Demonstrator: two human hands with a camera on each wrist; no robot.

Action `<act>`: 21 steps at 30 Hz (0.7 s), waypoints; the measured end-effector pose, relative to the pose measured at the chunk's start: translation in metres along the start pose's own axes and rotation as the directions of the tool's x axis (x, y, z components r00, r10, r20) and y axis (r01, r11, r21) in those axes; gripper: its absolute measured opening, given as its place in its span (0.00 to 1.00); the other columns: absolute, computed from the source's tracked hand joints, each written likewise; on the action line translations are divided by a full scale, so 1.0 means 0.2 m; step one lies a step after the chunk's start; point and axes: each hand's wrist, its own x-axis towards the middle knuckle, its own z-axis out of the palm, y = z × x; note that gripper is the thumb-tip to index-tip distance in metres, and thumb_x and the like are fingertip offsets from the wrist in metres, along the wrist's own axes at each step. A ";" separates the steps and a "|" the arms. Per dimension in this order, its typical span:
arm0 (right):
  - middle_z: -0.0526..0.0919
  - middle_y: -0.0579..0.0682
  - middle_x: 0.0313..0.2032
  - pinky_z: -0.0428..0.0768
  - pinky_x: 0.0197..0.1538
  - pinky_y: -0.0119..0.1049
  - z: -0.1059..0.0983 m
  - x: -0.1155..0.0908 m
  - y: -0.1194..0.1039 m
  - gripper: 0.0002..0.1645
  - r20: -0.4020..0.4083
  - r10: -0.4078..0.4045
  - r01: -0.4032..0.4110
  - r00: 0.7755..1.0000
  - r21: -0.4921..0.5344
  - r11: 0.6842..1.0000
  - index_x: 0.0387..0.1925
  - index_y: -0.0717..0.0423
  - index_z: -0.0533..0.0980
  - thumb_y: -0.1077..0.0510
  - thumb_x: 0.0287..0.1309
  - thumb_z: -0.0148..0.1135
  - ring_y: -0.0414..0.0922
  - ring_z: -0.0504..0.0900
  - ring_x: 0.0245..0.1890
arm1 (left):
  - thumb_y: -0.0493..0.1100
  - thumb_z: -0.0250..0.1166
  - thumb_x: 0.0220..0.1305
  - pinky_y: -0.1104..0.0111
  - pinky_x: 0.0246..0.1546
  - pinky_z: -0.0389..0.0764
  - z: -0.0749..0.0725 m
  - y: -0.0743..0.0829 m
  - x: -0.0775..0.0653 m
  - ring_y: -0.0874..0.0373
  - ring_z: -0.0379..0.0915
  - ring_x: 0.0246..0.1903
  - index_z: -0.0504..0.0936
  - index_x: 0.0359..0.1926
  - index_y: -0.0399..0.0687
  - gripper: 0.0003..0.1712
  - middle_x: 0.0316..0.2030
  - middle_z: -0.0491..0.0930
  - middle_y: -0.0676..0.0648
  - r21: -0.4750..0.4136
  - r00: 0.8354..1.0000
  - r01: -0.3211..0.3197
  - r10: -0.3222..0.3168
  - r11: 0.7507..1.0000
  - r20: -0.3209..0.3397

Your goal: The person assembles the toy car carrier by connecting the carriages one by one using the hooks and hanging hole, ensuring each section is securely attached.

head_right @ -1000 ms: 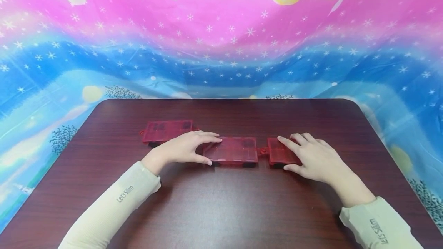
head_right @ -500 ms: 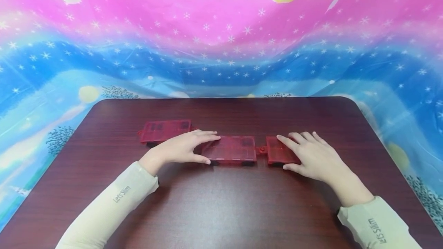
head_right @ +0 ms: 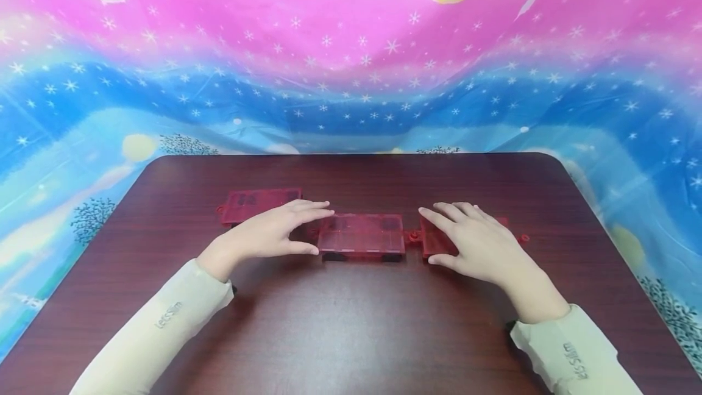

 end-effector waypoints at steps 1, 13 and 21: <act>0.73 0.58 0.66 0.75 0.59 0.62 0.00 0.01 -0.01 0.52 -0.002 -0.004 0.004 1.000 0.007 1.000 0.73 0.44 0.64 0.36 0.49 0.73 0.61 0.70 0.63 | 0.61 0.67 0.62 0.55 0.71 0.65 -0.01 0.00 -0.01 0.48 0.54 0.75 0.64 0.74 0.57 0.43 0.75 0.60 0.48 -0.003 1.000 0.003 -0.003 1.000 -0.008; 0.69 0.55 0.69 0.77 0.59 0.57 0.00 0.14 -0.12 0.52 0.015 -0.041 0.039 0.999 0.111 0.993 0.75 0.42 0.61 0.35 0.52 0.71 0.57 0.67 0.67 | 0.56 0.71 0.60 0.51 0.70 0.67 -0.09 -0.11 -0.17 0.47 0.56 0.74 0.65 0.74 0.53 0.43 0.74 0.62 0.46 -0.004 0.994 0.085 -0.085 0.996 -0.072; 0.67 0.55 0.71 0.79 0.58 0.55 0.01 0.22 -0.19 0.50 0.036 -0.077 0.070 0.996 0.174 0.982 0.75 0.42 0.61 0.36 0.54 0.70 0.56 0.65 0.69 | 0.55 0.71 0.59 0.50 0.70 0.66 -0.10 -0.22 -0.20 0.46 0.58 0.73 0.66 0.73 0.50 0.44 0.72 0.65 0.44 0.031 0.986 0.143 -0.139 0.989 -0.097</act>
